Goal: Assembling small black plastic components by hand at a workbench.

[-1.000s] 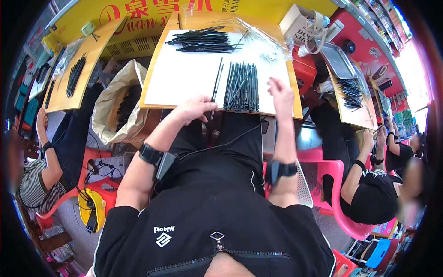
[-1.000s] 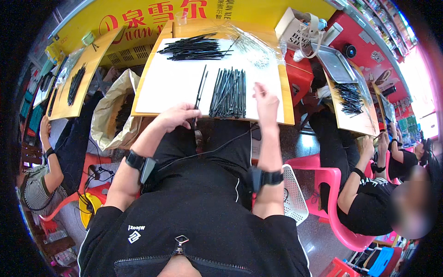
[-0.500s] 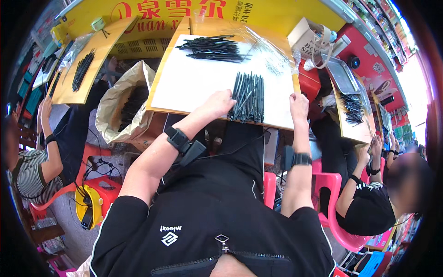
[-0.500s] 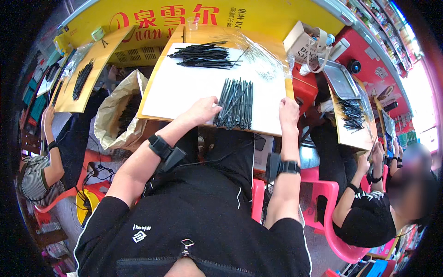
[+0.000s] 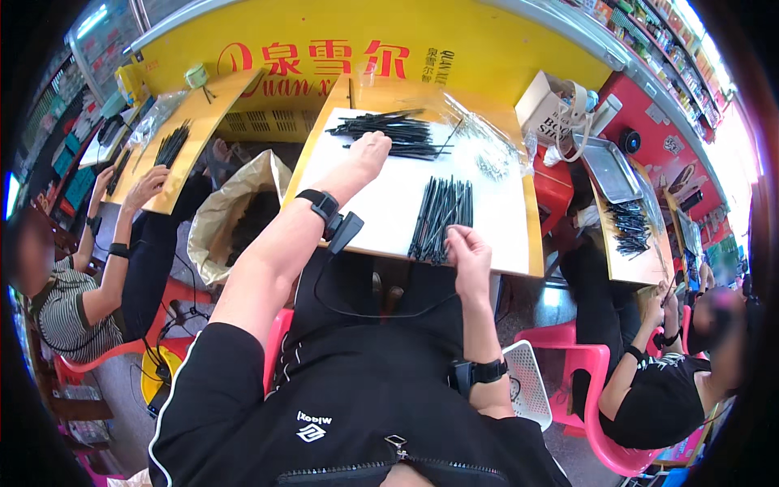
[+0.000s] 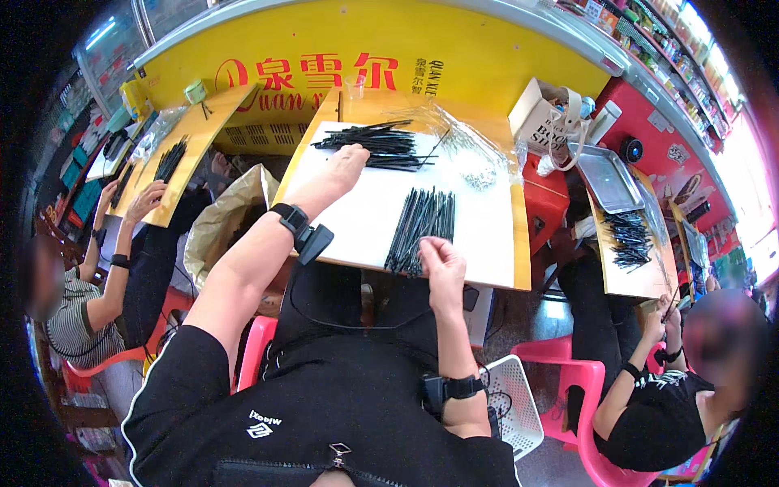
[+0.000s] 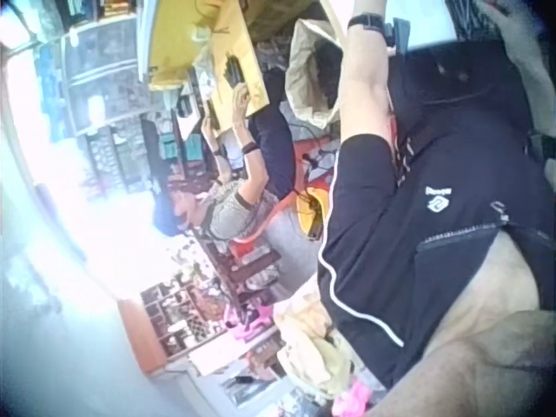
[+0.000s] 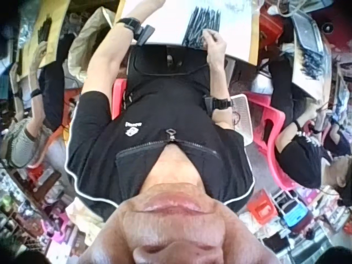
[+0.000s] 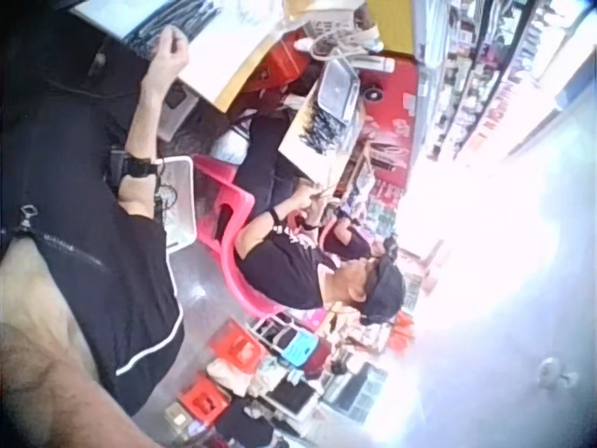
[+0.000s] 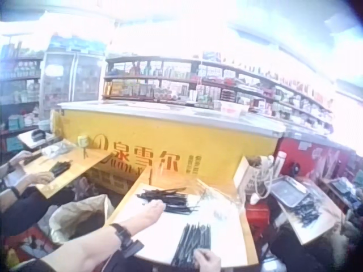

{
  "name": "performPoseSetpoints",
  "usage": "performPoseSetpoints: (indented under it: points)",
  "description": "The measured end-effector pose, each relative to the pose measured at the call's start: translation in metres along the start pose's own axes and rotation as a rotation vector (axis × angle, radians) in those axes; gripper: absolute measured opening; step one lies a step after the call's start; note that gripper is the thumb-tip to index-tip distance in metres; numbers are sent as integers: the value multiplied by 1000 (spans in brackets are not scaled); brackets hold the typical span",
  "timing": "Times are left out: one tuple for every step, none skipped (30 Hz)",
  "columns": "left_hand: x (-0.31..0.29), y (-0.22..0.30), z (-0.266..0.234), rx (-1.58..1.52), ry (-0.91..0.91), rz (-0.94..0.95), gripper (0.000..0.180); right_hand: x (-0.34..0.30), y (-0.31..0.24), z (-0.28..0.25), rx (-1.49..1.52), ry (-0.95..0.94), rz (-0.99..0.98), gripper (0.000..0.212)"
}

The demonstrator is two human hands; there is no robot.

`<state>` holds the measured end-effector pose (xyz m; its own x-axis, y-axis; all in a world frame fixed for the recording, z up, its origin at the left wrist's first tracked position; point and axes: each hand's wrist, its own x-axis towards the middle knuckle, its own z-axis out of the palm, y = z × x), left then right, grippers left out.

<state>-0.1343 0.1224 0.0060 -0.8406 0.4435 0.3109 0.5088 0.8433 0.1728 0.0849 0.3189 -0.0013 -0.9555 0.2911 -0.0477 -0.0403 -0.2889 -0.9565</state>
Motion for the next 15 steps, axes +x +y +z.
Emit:
performPoseSetpoints:
  points:
    - [9,0,5,7,1,7,13,-1,1,3,-26,-20,-7,9]
    - [18,2,11,67,-28,-10,11,-2,0,6,-39,-25,-12,9]
    - [24,6,15,126,-62,-22,10,-3,0,6,-50,-22,-14,10]
    - [27,7,19,139,-41,-35,10,-2,0,4,-40,-12,-13,10]
    - [29,7,21,145,-48,-23,10,-2,0,3,-52,-22,-19,10]
    - [30,4,24,137,-49,-44,10,-3,-1,2,-62,-31,-24,11]
    - [30,0,27,128,-50,-67,10,-4,-3,1,-50,-20,-21,11]
    - [29,-4,29,124,-27,-87,9,-5,-7,1,-82,-19,-37,11]
    - [28,-2,24,130,-35,-75,9,-4,-9,0,-114,-16,-55,12]
    - [26,0,20,100,-97,-121,12,-4,-9,-3,-112,-23,-56,12]
    - [23,1,15,70,-159,-169,17,-5,-8,-4,-103,-15,-53,12]
    - [19,-2,12,30,-144,-189,18,-6,-9,-4,-113,-12,-56,12]
    - [15,-6,8,35,-148,-188,18,-6,-9,-4,-125,-10,-57,12]
    - [8,-11,4,46,-233,-209,17,-5,-8,-5,-134,-17,-68,13]
    - [2,-13,-1,55,-322,-226,17,-3,-8,-6,-131,-11,-62,13]
